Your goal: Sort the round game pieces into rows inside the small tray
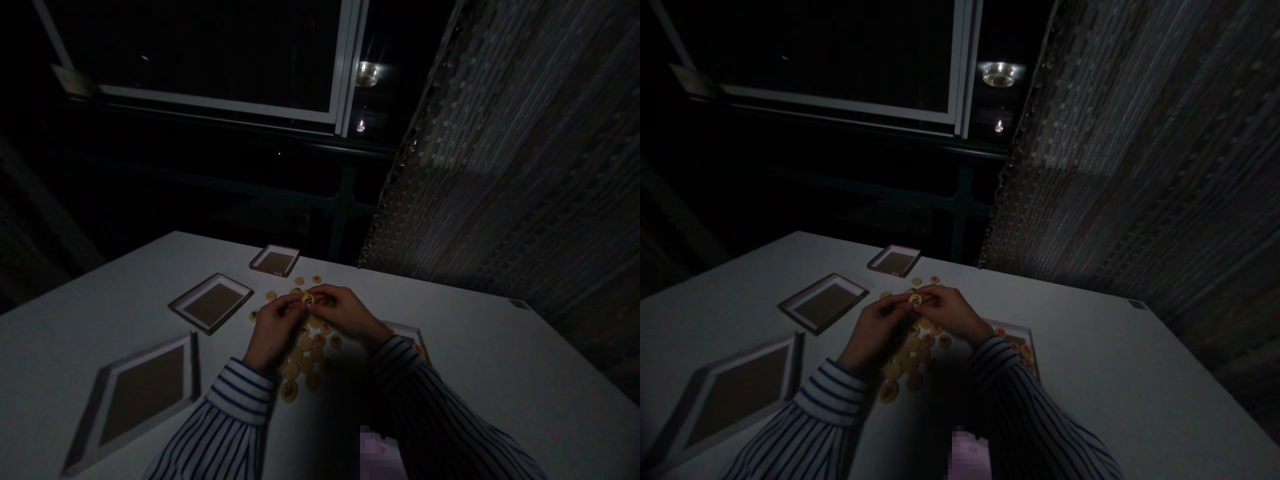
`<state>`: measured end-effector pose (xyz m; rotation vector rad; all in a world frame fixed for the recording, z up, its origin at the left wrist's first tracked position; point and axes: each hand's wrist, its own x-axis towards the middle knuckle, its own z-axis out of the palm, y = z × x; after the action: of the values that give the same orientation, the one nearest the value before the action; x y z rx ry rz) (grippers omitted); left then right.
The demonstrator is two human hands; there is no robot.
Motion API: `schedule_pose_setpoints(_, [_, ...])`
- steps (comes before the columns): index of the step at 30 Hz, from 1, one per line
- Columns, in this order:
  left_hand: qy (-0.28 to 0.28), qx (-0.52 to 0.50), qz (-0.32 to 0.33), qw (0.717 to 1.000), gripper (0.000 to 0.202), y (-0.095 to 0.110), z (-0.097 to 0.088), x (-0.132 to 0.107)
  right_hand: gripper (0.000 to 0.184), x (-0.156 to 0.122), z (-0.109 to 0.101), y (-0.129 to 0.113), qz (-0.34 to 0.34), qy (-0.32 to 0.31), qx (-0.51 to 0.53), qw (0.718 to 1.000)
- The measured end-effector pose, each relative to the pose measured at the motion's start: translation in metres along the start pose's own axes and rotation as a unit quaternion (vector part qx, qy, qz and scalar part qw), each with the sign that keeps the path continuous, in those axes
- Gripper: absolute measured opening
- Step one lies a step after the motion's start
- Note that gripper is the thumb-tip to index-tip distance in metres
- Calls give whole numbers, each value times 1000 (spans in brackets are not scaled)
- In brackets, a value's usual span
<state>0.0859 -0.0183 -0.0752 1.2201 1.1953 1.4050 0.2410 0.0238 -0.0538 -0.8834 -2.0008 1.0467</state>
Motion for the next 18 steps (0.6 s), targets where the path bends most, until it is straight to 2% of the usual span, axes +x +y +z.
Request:
schedule_pose_setpoints(6, [19,16,-3,1000,41,-4,0,2,31,-1,-3,2,4,12,-108,994])
schedule_pose_setpoints(10, [39,12,-2,999,42,-6,-2,4,27,-2,-10,5,-25,33,-253,967])
schedule_pose_setpoints(18, [52,25,-17,998,44,-8,-5,5,26,-8,-17,5,-18,-47,-420,906])
